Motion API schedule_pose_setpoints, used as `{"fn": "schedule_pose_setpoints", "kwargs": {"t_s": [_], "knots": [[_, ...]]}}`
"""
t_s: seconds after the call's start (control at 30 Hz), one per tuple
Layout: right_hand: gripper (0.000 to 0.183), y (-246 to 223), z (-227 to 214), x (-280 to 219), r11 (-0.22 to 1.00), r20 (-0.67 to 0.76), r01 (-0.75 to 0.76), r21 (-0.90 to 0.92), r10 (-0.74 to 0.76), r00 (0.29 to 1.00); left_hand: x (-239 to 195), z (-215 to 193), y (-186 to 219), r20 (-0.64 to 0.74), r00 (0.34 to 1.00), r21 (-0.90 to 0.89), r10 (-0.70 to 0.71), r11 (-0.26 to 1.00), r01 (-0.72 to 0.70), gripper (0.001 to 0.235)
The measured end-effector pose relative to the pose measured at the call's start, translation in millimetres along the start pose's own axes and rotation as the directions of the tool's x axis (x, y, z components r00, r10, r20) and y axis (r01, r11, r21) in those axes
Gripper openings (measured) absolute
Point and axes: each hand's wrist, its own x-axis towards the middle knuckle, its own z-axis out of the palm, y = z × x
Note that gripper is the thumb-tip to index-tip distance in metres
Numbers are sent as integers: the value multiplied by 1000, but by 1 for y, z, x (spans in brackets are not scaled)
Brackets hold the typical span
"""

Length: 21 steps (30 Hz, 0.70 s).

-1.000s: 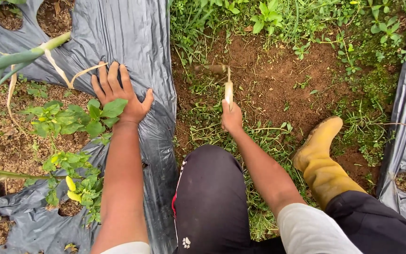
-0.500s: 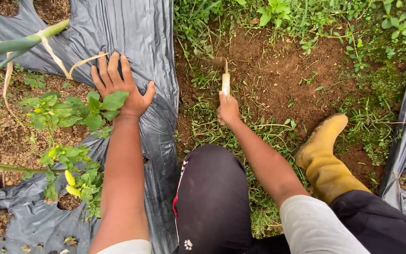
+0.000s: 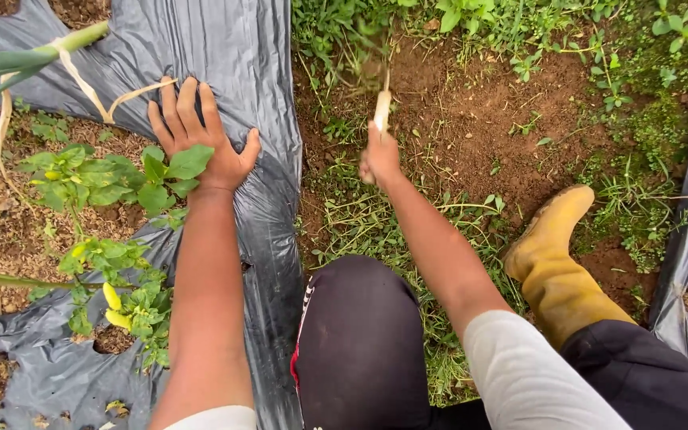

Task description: Using a hand hoe to remove weeds from a soil bed between rows of plastic mulch.

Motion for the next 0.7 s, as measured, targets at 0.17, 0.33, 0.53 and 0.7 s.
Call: {"fn": "schedule_pose_setpoints", "kwargs": {"t_s": [0.17, 0.33, 0.53, 0.7], "knots": [[26, 23, -27, -12, 997, -44, 25, -74, -28, 999, 0, -2, 1, -7, 1000, -7, 1, 1000, -2, 87], [32, -56, 3, 16, 982, -148, 41, 182, -14, 989, -2, 1, 0, -14, 1000, -11, -4, 1000, 4, 88], [42, -63, 56, 42, 937, 34, 9, 350, -22, 999, -11, 12, -4, 88, 994, -33, -62, 997, 66, 93], [34, 0, 10, 6, 1000, 170, 26, -5, -25, 985, -3, 12, -2, -116, 993, 66, 32, 997, -24, 82]]}}
